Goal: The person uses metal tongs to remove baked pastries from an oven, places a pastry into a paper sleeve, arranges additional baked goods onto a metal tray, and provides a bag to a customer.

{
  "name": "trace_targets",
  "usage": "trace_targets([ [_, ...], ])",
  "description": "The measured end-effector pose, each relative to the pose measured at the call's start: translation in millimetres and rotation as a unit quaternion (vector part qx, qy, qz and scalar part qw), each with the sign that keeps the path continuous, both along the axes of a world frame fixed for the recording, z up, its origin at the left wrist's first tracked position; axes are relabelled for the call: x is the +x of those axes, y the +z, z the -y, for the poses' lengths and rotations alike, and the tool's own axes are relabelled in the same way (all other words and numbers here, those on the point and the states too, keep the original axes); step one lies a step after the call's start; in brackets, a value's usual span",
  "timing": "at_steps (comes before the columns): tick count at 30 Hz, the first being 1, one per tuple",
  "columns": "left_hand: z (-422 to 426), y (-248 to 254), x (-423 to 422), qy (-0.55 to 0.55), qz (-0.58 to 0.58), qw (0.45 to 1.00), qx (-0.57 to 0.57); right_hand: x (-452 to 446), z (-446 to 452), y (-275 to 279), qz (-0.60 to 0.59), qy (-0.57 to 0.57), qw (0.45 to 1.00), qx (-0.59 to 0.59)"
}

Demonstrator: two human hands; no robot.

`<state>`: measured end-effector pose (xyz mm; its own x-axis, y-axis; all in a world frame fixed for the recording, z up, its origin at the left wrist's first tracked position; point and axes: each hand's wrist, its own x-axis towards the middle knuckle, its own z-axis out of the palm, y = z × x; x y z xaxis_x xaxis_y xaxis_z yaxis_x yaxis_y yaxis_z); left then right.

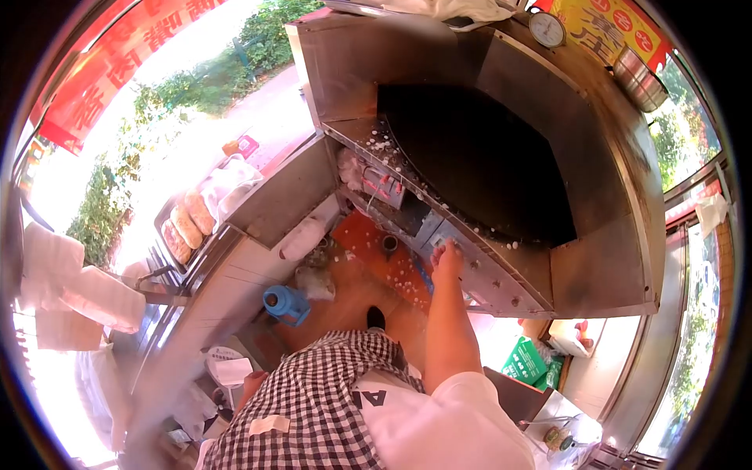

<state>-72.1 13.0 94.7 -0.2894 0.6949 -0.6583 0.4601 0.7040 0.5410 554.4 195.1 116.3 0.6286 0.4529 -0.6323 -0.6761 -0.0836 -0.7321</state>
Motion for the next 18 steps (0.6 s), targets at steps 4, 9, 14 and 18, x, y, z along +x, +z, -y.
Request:
trace_targets([
  [4,-2.9,13.0,4.0,-0.007,0.002,1.000,0.011,2.3,-3.1,-9.9,-0.035,-0.040,0.998,0.031],
  [9,-1.4,14.5,5.7,-0.006,0.015,1.000,0.016,2.5,0.5,-13.5,-0.120,-0.065,0.977,0.161],
  [14,-7.6,20.8,9.7,-0.005,0.030,0.999,0.015,-5.9,-5.2,-3.2,-0.112,-0.113,0.981,0.107],
  [18,-11.9,20.6,8.9,0.001,0.022,1.000,0.008,-0.1,-1.8,-27.4,-0.160,-0.129,0.966,0.157],
])
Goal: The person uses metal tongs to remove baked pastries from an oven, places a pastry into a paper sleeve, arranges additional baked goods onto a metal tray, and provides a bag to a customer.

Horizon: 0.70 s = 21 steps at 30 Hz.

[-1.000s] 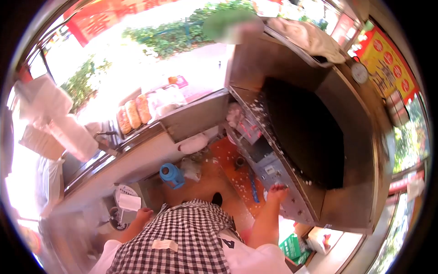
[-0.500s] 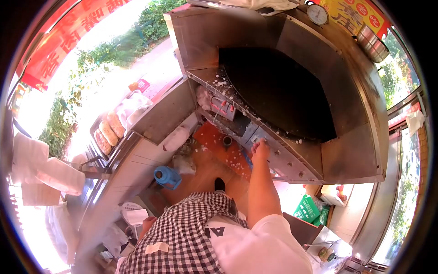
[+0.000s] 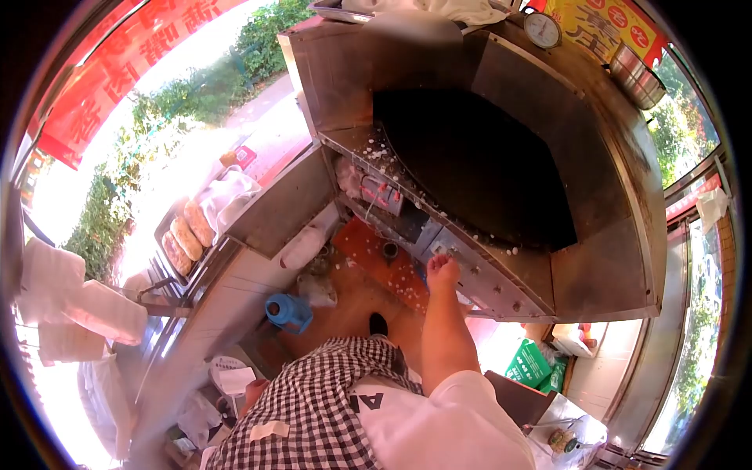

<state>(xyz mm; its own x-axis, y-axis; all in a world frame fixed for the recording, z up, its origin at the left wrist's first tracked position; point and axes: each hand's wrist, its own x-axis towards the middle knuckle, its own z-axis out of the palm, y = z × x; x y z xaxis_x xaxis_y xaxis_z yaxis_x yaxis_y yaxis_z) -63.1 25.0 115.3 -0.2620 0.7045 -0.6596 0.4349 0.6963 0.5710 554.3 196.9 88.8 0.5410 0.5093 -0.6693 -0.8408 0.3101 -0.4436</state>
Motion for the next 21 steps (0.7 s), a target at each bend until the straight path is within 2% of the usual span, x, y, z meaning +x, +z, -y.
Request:
trace_targets([
  [3,-2.0,-3.3,-1.3,0.033,0.000,0.999,-0.003,-13.0,-1.3,8.3,0.014,-0.013,1.000,-0.003],
  [6,-1.3,-4.1,-3.2,0.035,-0.005,0.999,-0.008,-8.7,-10.7,-5.1,0.074,0.005,0.996,-0.058],
  [9,-3.6,0.7,-3.5,0.022,-0.007,0.999,-0.025,-2.3,-12.3,-8.5,0.019,-0.011,1.000,0.009],
  [12,-6.6,6.2,0.3,0.010,-0.025,0.999,-0.039,-7.8,-12.0,6.9,-0.014,-0.022,0.999,0.020],
  [15,-6.4,8.2,1.1,0.017,-0.013,0.999,-0.037,-10.3,-16.4,10.5,-0.006,-0.028,0.998,-0.053],
  [18,-5.4,6.0,0.9,0.027,-0.008,0.999,-0.029,-6.6,-21.6,2.9,0.010,-0.044,0.997,-0.063],
  [21,-3.2,-4.2,-4.8,0.032,-0.017,0.999,-0.033,1.4,-14.5,-8.6,-0.012,-0.028,0.999,0.036],
])
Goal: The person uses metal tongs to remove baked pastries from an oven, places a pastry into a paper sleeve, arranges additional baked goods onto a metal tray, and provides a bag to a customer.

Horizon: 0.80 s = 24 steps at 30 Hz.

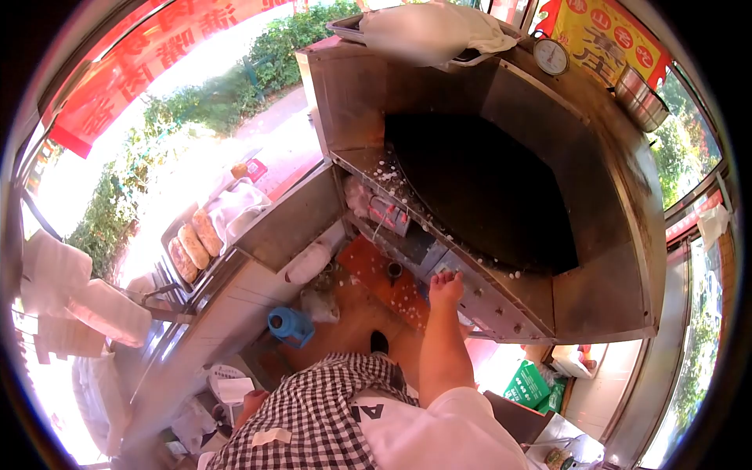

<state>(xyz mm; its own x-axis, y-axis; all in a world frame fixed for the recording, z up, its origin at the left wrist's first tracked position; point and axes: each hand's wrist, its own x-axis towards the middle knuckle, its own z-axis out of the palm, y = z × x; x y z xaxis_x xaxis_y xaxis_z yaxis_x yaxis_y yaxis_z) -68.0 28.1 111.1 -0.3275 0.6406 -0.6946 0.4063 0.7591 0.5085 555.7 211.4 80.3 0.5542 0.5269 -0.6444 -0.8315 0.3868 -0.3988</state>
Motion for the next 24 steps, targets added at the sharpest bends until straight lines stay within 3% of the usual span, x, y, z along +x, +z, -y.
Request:
trace_targets([
  [9,2.8,-9.8,-2.5,-0.023,-0.026,0.999,0.024,-10.9,-1.1,25.7,0.006,0.000,0.998,-0.067],
  [13,5.1,-18.4,-9.2,-0.040,-0.034,0.998,0.029,1.4,1.8,0.7,0.003,0.006,1.000,-0.027],
  [18,9.3,-12.3,-6.2,-0.031,-0.051,0.998,-0.009,-4.3,0.8,8.1,-0.014,0.013,0.999,-0.035],
  [24,17.9,-18.4,-7.2,-0.018,-0.040,0.998,0.034,-16.0,2.4,19.3,0.007,0.040,0.997,-0.067],
])
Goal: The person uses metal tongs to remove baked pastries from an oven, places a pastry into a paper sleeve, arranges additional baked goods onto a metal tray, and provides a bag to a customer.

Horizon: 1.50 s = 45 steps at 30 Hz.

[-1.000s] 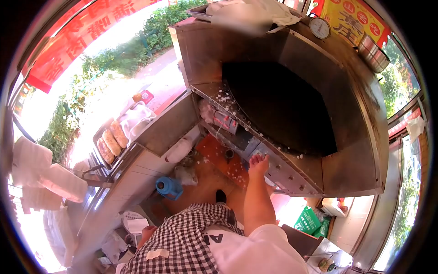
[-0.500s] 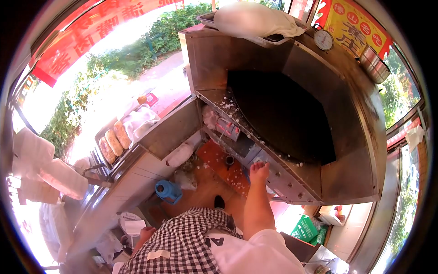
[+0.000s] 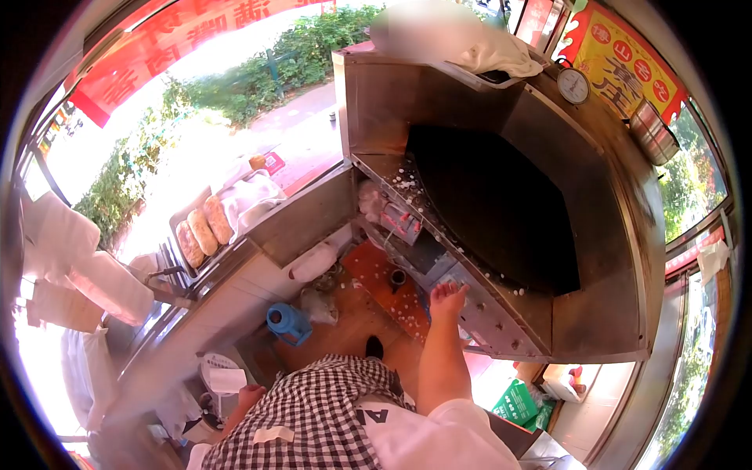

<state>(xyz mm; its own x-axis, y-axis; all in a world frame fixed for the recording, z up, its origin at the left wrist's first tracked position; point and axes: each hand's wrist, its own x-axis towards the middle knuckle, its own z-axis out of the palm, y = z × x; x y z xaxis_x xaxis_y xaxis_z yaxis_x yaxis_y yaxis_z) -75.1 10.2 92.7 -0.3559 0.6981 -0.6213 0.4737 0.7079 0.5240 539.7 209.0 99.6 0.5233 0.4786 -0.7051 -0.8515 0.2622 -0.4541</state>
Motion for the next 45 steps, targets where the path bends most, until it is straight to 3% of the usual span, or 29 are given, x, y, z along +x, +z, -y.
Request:
trace_targets([
  [12,7.4,-5.7,-4.4,0.007,-0.012,1.000,-0.015,-22.4,27.9,18.7,0.049,0.053,0.995,-0.063],
  [15,12.2,-20.2,-14.8,0.006,-0.002,1.000,-0.007,-37.8,53.7,1.9,0.152,0.142,0.978,-0.032],
  [17,17.0,-39.1,-25.4,0.006,0.013,1.000,0.006,-36.9,69.3,-34.3,0.134,0.174,0.973,-0.068],
  [19,21.3,-58.4,-34.9,0.012,0.022,1.000,0.015,-30.5,109.2,-76.5,0.243,0.282,0.923,-0.101],
  [21,25.4,-77.1,-42.6,0.025,0.027,0.999,0.020,-35.9,125.7,-72.9,0.334,0.376,0.850,-0.161],
  [26,31.4,-90.8,-57.4,0.021,0.025,0.999,0.005,-90.2,150.4,-1.3,0.215,0.408,0.801,-0.382],
  [30,27.3,-78.0,-65.0,0.044,0.046,0.998,-0.023,-96.3,165.1,-4.8,0.220,0.417,0.811,-0.347],
  [34,37.0,-103.0,-87.0,-0.014,-0.017,1.000,0.015,-121.7,169.8,18.8,0.245,0.411,0.817,-0.322],
  [38,37.3,-93.1,-103.5,-0.041,-0.010,0.999,0.016,-125.9,197.9,-23.0,0.199,0.403,0.853,-0.266],
  [41,39.4,-93.5,-121.1,-0.042,-0.015,0.999,-0.004,-146.8,216.4,-20.4,0.206,0.397,0.835,-0.321],
  [45,59.0,-89.2,-136.5,-0.044,-0.032,0.998,-0.015,-132.1,244.0,-54.5,0.150,0.465,0.825,-0.283],
])
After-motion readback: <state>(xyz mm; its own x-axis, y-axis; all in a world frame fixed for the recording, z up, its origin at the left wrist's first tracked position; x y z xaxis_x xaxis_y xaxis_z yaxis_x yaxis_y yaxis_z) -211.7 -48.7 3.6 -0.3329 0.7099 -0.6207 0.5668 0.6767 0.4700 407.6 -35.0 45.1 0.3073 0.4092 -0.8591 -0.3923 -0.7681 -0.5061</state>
